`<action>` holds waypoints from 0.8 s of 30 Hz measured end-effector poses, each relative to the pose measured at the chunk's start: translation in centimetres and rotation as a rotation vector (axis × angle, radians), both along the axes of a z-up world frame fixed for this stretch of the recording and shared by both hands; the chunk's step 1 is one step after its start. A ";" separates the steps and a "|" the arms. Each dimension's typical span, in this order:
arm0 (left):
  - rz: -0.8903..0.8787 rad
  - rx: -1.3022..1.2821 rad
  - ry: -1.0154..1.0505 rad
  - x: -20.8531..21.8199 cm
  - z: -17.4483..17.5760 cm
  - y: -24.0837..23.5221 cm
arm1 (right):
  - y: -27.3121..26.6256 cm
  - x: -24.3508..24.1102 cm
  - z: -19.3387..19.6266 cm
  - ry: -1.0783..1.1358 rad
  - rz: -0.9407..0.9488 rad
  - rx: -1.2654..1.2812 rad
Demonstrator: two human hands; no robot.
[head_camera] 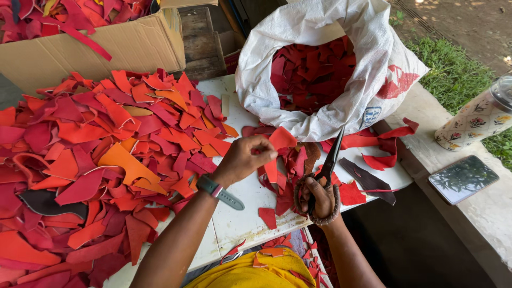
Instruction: The person uses scissors to cut red and orange fabric pieces into smaller strips. The cut pieces are placed into a white sack on the table. The person handles the fabric and scissors continuously throughout the clip.
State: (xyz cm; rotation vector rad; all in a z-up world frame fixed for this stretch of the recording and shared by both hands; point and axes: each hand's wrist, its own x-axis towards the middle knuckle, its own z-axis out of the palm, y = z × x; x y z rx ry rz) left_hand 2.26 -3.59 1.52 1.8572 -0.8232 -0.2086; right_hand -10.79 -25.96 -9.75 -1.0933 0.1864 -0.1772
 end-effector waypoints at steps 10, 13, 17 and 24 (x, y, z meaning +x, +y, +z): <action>0.152 -0.361 0.192 -3.8 -1.2 2.0 | 3.2 -1.1 2.0 -0.028 0.156 -0.098; 0.181 -0.439 0.202 -4.0 -1.0 2.5 | 4.7 -1.6 3.4 -0.012 0.200 -0.128; 0.204 -0.586 0.308 -4.9 -2.3 2.6 | 6.8 -1.0 5.4 -0.175 0.144 -0.190; 0.189 -0.943 0.480 -5.0 -5.0 2.0 | 8.2 0.7 4.8 -0.335 0.267 -0.006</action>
